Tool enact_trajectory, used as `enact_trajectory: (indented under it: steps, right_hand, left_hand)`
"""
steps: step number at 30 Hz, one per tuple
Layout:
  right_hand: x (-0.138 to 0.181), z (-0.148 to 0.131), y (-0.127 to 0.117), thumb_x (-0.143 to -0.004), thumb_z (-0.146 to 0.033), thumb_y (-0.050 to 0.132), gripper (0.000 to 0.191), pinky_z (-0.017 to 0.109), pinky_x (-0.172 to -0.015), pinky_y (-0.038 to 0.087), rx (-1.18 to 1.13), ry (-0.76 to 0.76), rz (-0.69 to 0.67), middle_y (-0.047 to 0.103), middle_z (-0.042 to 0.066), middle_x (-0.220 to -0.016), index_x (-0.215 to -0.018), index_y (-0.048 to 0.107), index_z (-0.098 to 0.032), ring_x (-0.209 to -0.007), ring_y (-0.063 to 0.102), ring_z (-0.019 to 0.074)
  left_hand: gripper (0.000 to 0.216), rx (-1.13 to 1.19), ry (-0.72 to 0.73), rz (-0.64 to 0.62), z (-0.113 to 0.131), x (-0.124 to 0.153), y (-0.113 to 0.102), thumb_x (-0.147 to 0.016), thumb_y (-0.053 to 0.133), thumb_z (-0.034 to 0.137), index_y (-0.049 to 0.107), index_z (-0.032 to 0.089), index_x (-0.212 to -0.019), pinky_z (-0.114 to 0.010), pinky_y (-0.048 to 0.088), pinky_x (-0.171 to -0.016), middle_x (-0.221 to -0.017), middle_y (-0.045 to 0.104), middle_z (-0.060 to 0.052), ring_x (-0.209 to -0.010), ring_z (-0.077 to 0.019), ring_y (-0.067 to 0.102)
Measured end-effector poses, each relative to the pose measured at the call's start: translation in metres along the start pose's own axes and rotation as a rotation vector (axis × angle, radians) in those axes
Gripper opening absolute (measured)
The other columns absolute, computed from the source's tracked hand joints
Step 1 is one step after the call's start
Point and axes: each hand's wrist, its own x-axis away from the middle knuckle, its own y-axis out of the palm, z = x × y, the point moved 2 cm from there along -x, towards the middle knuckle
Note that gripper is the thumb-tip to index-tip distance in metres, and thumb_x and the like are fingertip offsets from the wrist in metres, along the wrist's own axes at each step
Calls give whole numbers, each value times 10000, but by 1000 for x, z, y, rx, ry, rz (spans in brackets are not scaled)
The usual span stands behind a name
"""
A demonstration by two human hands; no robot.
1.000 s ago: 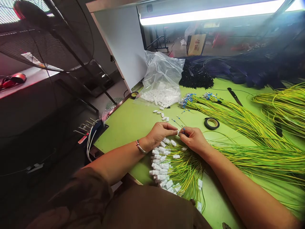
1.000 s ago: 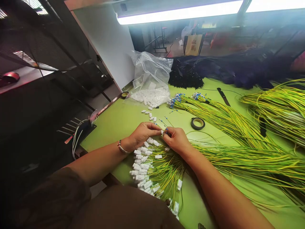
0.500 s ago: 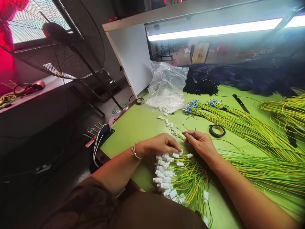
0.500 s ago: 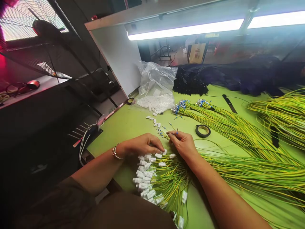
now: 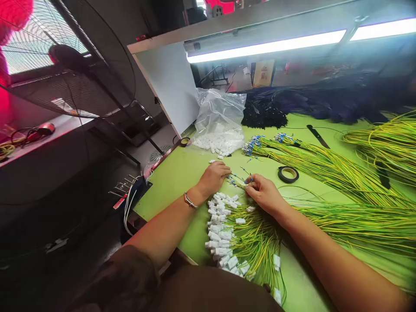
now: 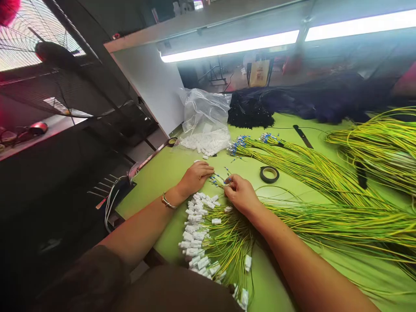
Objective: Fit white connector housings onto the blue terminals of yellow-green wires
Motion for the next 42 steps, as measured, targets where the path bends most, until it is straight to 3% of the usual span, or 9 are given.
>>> enact_trajectory:
  steps: [5, 9, 12, 16, 19, 26, 31, 42]
  right_hand:
    - [-1, -2, -2, -691, -329, 578, 166, 237, -497, 338, -86, 66, -15, 620, 15, -557, -664, 570, -165, -481, 456, 101]
    - [-2, -3, -6, -654, -362, 602, 214, 242, -505, 329, -135, 103, 75, 525, -27, -501, -645, 605, -149, -487, 409, 95]
    - [0, -5, -6, -631, -356, 602, 215, 242, -536, 339, -155, 93, 83, 515, -27, -531, -613, 616, -142, -525, 409, 95]
    - [2, -8, -5, -630, -327, 555, 194, 236, -502, 287, -152, 104, 38, 445, -38, -504, -579, 602, -145, -508, 351, 86]
    - [1, -8, -5, -617, -321, 539, 189, 235, -489, 257, -133, 115, -2, 406, -42, -492, -567, 590, -146, -501, 320, 83]
    - [-2, -2, -1, -624, -306, 495, 186, 239, -494, 262, -10, 83, -61, 394, -41, -481, -554, 570, -152, -502, 327, 91]
    - [-2, 0, -1, -626, -309, 482, 186, 242, -483, 245, 39, 94, -94, 383, -48, -474, -566, 570, -157, -490, 315, 91]
    - [-3, -5, -3, -614, -322, 476, 194, 243, -463, 231, 43, 129, -104, 365, -52, -442, -551, 561, -159, -469, 304, 88]
  left_hand:
    - [63, 10, -74, 200, 3, 0, -15, -781, 665, 207, 714, 169, -792, -355, 481, -772, -746, 689, -71, -771, -186, 596]
    - [139, 335, -364, 392, 17, 4, -25, -759, 692, 305, 713, 177, -812, -276, 477, -649, -768, 684, -48, -676, -136, 588]
    - [220, 815, -676, 262, 29, 9, -16, -680, 756, 348, 710, 147, -755, -227, 437, -522, -610, 636, -11, -531, -96, 545]
    - [300, 1281, -912, 62, 40, 14, -1, -582, 825, 342, 732, 124, -765, -259, 506, -704, -756, 702, -42, -664, -111, 621]
    - [312, 1378, -918, 31, 41, 15, 2, -544, 848, 295, 741, 127, -784, -283, 497, -807, -818, 714, -48, -723, -115, 637]
    - [311, 1331, -824, -44, 43, 16, -1, -576, 824, 228, 737, 134, -860, -280, 474, -791, -869, 723, -67, -772, -130, 632]
    - [291, 1260, -741, -29, 45, 17, -1, -606, 808, 234, 737, 134, -870, -289, 471, -825, -877, 727, -74, -818, -150, 642]
    - [273, 1111, -692, -35, 51, 14, -7, -620, 797, 264, 752, 119, -846, -254, 490, -729, -843, 731, -88, -751, -145, 639]
